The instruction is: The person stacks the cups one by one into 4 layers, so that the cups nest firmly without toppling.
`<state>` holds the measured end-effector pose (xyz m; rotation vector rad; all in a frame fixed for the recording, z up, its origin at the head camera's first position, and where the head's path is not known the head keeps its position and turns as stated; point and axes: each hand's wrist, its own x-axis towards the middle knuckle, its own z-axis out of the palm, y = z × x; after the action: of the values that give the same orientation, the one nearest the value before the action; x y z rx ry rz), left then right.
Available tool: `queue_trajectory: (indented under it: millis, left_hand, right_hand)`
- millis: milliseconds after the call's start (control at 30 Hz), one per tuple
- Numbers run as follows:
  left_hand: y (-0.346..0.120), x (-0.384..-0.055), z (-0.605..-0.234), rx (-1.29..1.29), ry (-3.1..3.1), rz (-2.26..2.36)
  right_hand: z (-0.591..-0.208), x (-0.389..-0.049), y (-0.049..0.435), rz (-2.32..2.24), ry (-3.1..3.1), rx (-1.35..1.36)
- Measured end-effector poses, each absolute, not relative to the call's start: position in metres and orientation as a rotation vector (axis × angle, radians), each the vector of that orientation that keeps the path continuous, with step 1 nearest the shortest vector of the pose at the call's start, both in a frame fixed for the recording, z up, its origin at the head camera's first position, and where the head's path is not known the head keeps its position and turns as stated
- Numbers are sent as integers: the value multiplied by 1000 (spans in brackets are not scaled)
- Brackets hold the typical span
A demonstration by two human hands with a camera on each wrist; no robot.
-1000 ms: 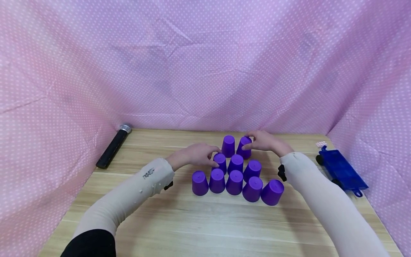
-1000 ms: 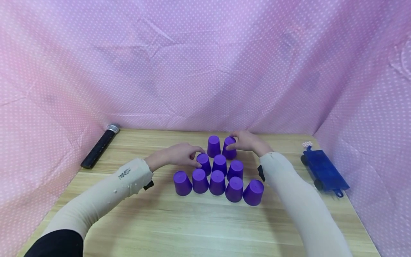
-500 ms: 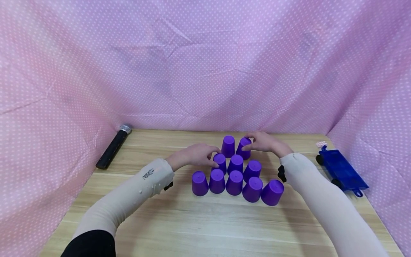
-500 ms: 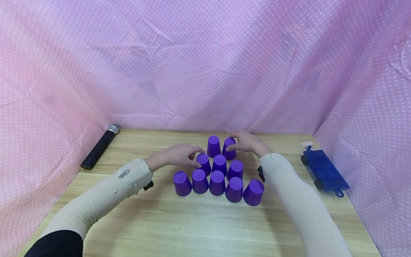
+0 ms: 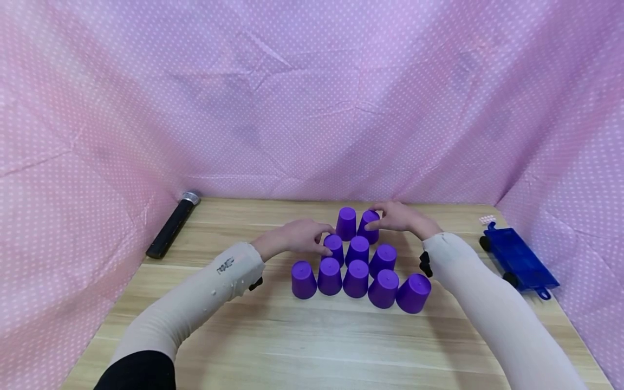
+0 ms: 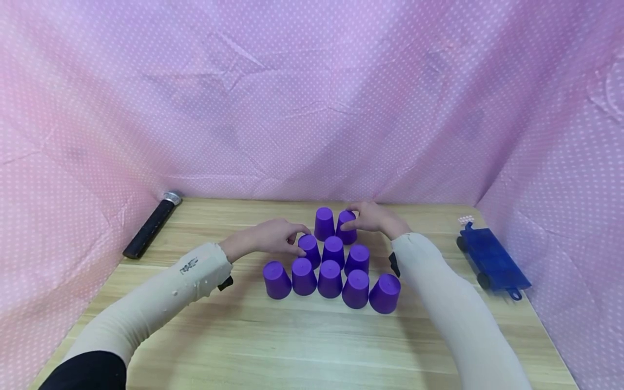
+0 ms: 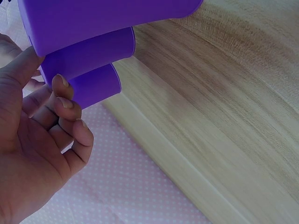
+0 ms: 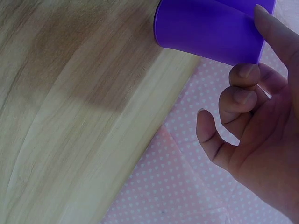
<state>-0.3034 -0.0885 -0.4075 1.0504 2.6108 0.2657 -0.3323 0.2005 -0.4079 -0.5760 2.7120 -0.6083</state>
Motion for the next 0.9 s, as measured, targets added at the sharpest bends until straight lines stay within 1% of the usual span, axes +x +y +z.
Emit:
queue_trajectory:
  millis: [900]
  left_hand:
    - [-88, -305, -411, 1072, 2601, 273]
  right_hand:
    - [-408, -332, 199, -615, 2705, -559]
